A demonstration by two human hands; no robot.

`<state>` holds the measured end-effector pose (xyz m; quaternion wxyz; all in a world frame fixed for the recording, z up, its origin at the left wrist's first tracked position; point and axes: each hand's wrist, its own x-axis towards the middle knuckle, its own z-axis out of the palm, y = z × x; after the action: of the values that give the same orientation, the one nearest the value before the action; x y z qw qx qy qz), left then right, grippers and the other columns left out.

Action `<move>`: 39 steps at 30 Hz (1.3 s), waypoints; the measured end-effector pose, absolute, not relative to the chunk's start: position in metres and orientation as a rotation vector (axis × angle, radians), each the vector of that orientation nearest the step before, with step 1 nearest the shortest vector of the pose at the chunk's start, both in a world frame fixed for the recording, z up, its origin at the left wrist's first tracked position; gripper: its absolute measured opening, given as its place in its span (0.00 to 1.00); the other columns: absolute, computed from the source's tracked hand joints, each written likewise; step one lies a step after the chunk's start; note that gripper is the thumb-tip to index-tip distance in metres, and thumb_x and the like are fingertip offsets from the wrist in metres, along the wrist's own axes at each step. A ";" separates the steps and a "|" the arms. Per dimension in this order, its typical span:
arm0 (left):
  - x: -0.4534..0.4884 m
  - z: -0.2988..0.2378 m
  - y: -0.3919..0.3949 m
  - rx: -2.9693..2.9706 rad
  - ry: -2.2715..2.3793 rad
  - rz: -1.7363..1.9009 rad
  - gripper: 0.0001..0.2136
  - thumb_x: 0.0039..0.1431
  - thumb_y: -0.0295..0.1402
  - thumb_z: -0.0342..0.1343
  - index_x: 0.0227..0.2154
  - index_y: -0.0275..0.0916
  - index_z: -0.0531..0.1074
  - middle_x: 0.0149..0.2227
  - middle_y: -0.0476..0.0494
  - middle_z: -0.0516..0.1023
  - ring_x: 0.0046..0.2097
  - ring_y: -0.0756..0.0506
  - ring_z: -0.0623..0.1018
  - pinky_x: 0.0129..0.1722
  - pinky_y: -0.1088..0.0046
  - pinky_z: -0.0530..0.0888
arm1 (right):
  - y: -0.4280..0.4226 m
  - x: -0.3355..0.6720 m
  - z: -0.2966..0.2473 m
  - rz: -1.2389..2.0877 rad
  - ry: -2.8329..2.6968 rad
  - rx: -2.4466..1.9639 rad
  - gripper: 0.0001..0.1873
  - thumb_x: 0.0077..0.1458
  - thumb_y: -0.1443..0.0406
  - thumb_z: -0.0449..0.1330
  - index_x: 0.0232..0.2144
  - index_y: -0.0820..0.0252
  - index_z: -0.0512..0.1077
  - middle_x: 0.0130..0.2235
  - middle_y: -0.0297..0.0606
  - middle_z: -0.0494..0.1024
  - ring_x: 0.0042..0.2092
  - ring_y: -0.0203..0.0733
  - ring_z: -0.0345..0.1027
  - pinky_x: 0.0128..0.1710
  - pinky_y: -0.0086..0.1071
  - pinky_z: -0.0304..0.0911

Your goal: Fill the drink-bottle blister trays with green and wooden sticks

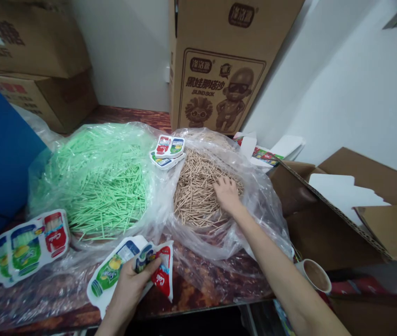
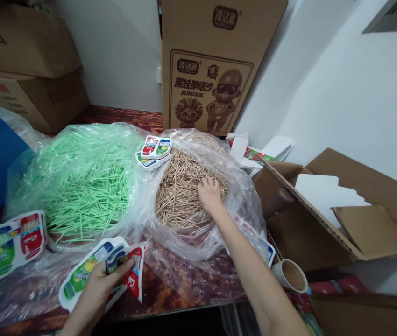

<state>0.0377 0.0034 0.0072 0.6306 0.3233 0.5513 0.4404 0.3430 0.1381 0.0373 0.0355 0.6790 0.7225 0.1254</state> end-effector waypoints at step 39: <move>0.011 0.015 0.007 0.498 1.208 1.147 0.16 0.35 0.34 0.72 0.29 0.35 0.77 0.26 0.50 0.80 0.27 0.48 0.78 0.30 0.75 0.76 | 0.187 0.355 0.072 -2.143 2.191 2.781 0.12 0.50 0.61 0.63 0.25 0.58 0.63 0.18 0.29 0.73 0.21 0.36 0.70 0.22 0.30 0.67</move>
<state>0.0111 0.0067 0.0150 0.6456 0.2188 0.5306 0.5038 0.3553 0.1873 0.0721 -0.4778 0.5903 0.4651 -0.4549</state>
